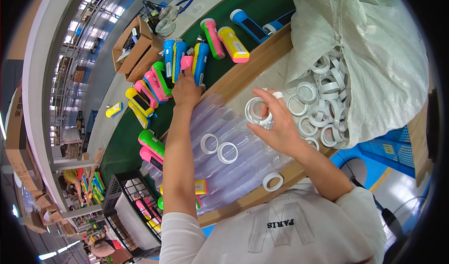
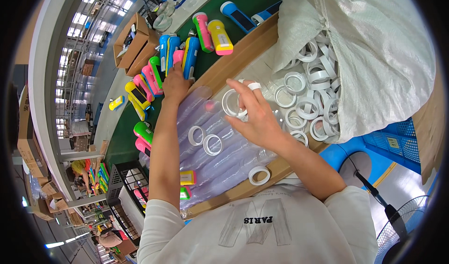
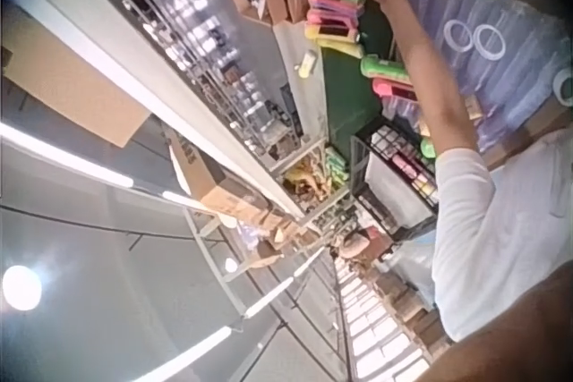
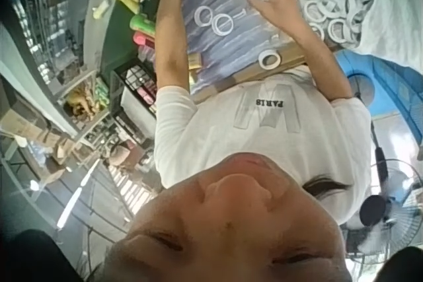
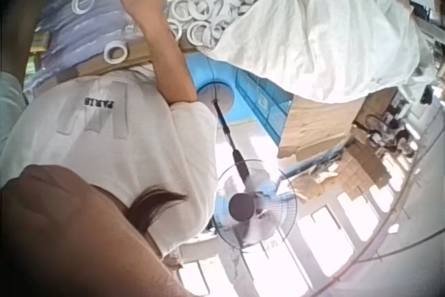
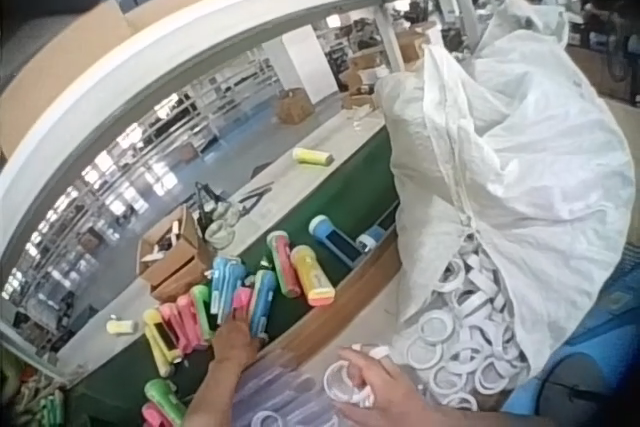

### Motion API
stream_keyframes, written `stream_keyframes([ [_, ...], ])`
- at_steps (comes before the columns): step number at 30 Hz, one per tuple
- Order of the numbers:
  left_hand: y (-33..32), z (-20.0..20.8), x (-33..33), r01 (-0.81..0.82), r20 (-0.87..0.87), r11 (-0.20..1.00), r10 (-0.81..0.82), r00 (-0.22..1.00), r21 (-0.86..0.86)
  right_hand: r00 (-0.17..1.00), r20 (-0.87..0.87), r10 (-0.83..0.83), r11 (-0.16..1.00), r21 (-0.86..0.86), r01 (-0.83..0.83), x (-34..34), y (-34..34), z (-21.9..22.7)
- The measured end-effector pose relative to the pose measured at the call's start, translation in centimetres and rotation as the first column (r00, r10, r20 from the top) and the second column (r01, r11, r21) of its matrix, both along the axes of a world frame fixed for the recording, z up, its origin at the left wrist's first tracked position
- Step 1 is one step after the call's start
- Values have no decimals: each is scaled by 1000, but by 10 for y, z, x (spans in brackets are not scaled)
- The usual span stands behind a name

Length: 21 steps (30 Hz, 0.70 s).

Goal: Manually assemble flashlight components by fitting lens covers onto colored flashlight bodies on an assembly line.

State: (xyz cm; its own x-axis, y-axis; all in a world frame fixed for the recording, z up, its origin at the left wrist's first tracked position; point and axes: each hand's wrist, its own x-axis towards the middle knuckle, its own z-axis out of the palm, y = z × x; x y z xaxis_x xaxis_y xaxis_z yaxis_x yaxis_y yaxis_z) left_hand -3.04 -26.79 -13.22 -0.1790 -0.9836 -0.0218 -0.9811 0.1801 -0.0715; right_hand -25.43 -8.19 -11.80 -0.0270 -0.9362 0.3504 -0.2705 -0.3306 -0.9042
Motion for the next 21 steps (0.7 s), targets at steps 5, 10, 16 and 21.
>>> stream_keyframes([
  [5,11,13,62,-136,-658,978,207,724,157,993,-105,-45,988,-154,29,1,2,-1],
  [10,98,84,49,-8,-940,970,239,243,245,999,23,27,999,31,-27,0,5,3],
  [16,187,134,50,133,-958,950,271,92,281,999,44,25,992,120,-30,4,6,5],
  [21,217,144,48,137,-922,913,373,103,385,996,90,1,994,113,-11,6,5,-3],
])
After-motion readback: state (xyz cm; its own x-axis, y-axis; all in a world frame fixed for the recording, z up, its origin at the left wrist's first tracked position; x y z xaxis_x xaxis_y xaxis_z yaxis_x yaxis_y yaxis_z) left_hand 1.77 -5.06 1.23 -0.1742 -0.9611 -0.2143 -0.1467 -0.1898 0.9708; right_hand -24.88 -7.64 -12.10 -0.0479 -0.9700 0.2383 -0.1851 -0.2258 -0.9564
